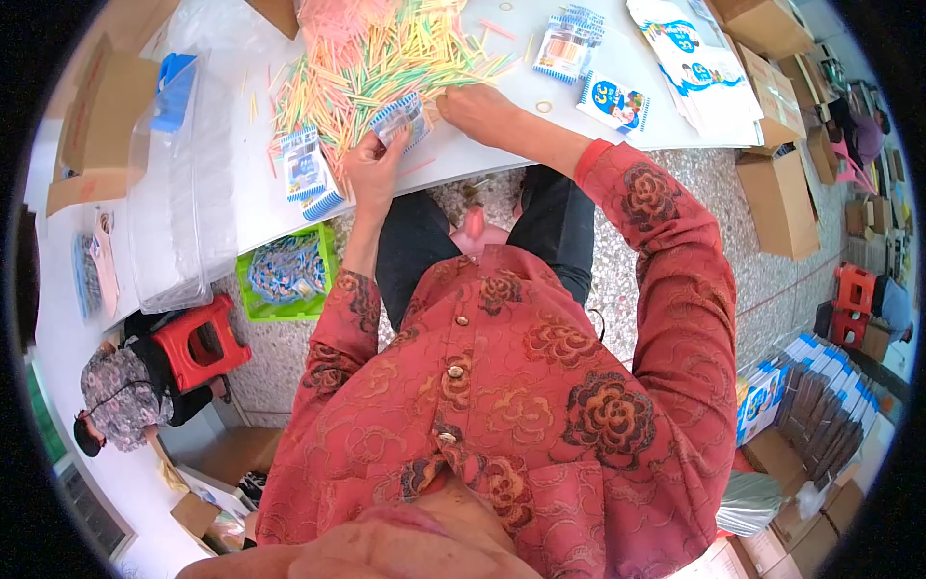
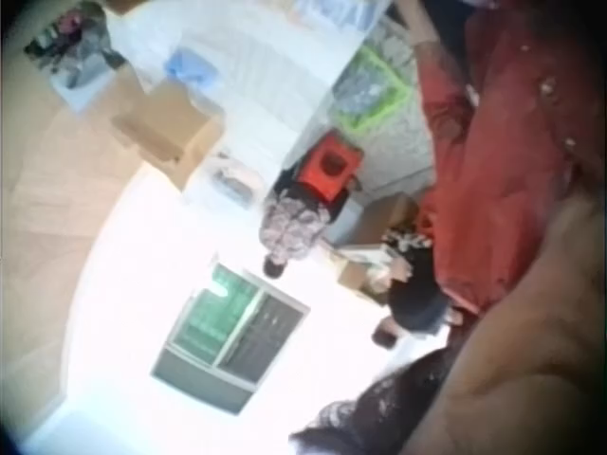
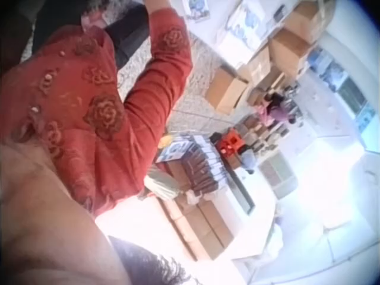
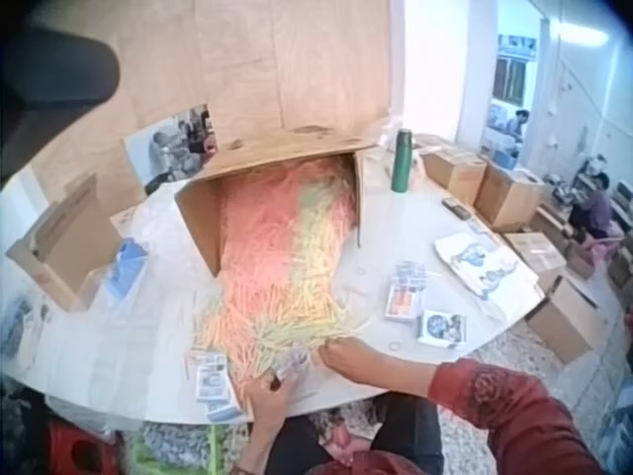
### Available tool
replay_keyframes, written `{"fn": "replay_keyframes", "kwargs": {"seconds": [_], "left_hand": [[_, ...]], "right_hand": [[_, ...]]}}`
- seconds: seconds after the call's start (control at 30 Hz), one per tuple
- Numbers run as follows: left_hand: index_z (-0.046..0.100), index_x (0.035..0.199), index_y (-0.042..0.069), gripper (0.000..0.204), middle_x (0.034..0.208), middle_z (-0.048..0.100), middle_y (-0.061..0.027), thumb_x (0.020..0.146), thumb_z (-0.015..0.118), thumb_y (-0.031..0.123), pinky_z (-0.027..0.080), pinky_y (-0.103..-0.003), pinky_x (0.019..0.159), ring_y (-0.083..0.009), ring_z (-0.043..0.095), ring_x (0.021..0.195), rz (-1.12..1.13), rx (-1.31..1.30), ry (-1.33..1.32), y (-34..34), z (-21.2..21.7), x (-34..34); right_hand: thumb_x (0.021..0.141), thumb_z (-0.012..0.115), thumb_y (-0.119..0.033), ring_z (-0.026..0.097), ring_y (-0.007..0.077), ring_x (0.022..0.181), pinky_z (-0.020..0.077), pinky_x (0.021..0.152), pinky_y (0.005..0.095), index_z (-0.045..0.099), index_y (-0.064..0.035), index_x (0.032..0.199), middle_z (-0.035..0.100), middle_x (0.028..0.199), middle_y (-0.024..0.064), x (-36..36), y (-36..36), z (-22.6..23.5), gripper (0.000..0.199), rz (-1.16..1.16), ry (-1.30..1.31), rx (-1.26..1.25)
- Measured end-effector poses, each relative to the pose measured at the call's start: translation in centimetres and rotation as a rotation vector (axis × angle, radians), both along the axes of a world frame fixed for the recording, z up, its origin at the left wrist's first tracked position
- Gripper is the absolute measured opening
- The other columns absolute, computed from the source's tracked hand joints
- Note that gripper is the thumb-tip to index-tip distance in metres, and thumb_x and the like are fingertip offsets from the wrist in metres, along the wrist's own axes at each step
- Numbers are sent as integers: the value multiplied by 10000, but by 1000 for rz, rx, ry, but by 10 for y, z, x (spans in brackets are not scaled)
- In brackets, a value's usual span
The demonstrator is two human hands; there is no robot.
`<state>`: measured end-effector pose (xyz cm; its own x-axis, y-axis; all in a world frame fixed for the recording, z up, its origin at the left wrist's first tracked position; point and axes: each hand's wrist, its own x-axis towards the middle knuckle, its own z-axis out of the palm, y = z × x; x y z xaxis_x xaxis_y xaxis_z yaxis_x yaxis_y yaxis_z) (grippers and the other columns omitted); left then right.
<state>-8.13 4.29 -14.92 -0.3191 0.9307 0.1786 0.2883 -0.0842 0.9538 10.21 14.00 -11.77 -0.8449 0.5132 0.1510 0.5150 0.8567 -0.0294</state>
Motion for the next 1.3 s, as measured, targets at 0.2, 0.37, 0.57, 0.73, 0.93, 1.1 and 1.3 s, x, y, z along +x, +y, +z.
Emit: {"fn": "replay_keyframes", "kwargs": {"seconds": [0.2,0.37,0.57,0.73,0.93,1.1,1.3], "left_hand": [[639,811,-13,155,604,540,2,755,722,106,381,-225,499,-61,452,536,-33,78,99,-6,8,8],[641,830,-13,151,630,570,-28,738,722,75,402,-234,512,-76,476,539,-28,65,109,-8,9,10],[634,832,-20,154,676,613,-68,729,720,56,460,-243,561,-118,566,580,-32,85,76,-3,0,10],[633,834,-21,157,711,638,-84,727,719,54,484,-253,587,-134,608,616,-47,94,136,-5,10,14],[633,831,-21,153,717,643,-90,727,715,56,492,-263,588,-156,623,619,-52,109,133,-3,8,13],[628,802,-19,140,693,630,-99,725,711,63,489,-274,564,-175,621,594,-51,152,200,-2,10,14],[626,803,-18,139,677,625,-99,733,704,73,484,-274,564,-166,619,595,-46,96,180,0,14,15]], "right_hand": [[721,585,-18,638,305,661,521,622,361,567,1,778,627,757,150,18,19,9,63,-159,400,-224],[834,630,-130,588,70,637,522,624,224,625,-14,871,592,733,0,20,17,53,122,-279,861,-871],[835,629,-130,587,68,633,505,597,212,599,-35,808,583,719,6,7,-3,82,103,-127,907,-1119],[826,631,-108,581,67,632,500,586,211,584,-32,791,588,722,2,0,-10,77,96,-121,894,-1173],[828,628,-100,557,55,623,491,553,212,589,-25,817,600,728,4,-9,-14,67,85,-96,825,-1015],[813,644,-107,523,40,604,450,514,201,592,-31,820,598,708,3,-12,-16,73,93,-120,746,-845],[791,668,-112,518,40,611,432,546,208,608,-54,818,602,717,-12,-10,-11,70,88,-65,686,-750]]}}
